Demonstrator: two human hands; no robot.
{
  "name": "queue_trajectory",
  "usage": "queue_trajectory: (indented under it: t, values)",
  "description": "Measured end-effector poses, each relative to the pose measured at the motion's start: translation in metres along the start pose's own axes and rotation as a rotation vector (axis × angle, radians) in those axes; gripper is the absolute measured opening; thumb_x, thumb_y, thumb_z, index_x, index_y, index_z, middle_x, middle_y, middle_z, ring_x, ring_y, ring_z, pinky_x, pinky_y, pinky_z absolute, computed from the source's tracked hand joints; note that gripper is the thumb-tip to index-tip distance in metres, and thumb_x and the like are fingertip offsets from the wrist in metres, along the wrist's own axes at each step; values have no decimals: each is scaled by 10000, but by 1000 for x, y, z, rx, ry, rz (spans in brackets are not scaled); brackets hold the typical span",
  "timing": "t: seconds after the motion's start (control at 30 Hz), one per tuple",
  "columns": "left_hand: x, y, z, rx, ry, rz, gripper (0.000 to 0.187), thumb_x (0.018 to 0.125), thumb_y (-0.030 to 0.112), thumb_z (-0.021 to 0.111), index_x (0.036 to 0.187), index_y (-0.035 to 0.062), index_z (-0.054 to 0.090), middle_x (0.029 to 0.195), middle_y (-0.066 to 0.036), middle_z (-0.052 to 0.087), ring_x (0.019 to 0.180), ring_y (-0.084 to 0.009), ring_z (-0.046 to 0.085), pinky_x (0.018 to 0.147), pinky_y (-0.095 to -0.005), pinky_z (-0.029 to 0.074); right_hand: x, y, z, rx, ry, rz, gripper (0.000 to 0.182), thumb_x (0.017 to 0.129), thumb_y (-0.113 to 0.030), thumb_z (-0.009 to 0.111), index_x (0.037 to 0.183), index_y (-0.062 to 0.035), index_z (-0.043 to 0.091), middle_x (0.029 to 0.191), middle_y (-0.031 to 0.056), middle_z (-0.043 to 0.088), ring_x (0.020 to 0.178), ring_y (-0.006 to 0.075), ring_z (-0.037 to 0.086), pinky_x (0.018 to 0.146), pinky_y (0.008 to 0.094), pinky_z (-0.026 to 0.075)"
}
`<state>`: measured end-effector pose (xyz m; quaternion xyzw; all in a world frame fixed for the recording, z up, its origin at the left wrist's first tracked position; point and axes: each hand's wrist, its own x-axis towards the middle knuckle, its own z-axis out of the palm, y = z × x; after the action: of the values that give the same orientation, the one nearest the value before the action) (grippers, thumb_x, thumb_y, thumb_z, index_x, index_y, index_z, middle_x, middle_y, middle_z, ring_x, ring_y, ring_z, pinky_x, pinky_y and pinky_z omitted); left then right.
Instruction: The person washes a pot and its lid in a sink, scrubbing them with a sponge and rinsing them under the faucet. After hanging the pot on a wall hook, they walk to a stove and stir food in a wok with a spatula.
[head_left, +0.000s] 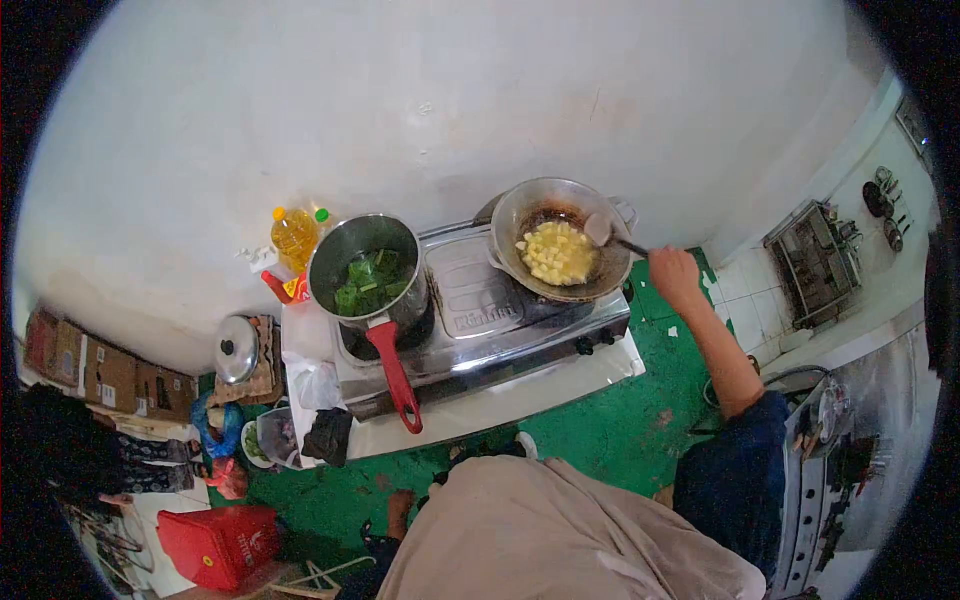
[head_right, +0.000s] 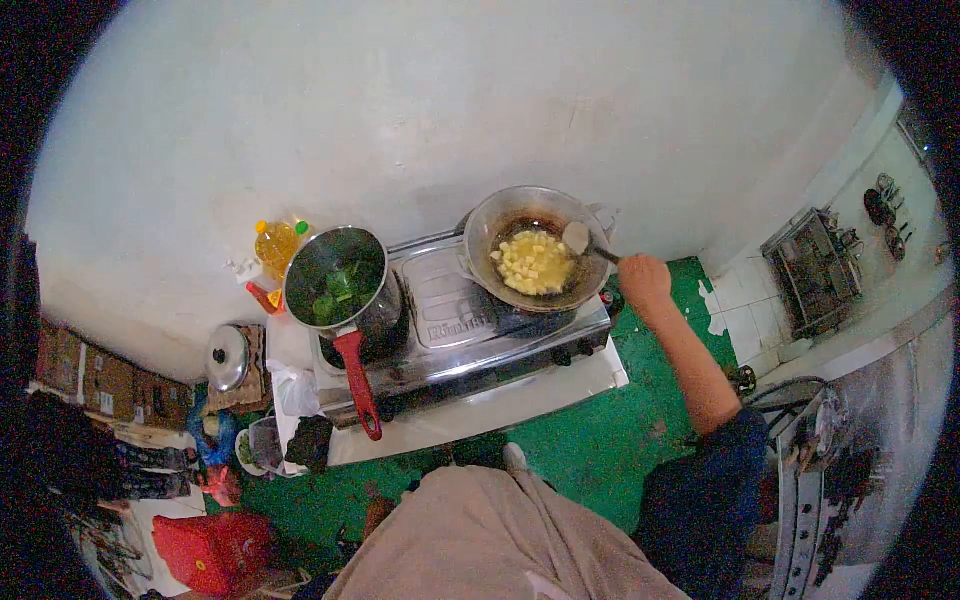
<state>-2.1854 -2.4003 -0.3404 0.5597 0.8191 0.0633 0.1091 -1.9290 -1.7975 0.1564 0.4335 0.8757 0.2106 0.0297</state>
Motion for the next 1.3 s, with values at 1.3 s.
queue_trajectory:
  t: [1.3]
  values:
    - [-12, 16, -11, -39, -97, -23, 120, 704, 180, 546, 641, 85, 585, 590, -118, 549, 555, -287, 550, 469, -400, 417, 11, -28, 44, 732, -390, 62, 240, 784, -204, 557, 963, -69, 641, 728, 175, 621, 706, 306, 616, 645, 393, 485]
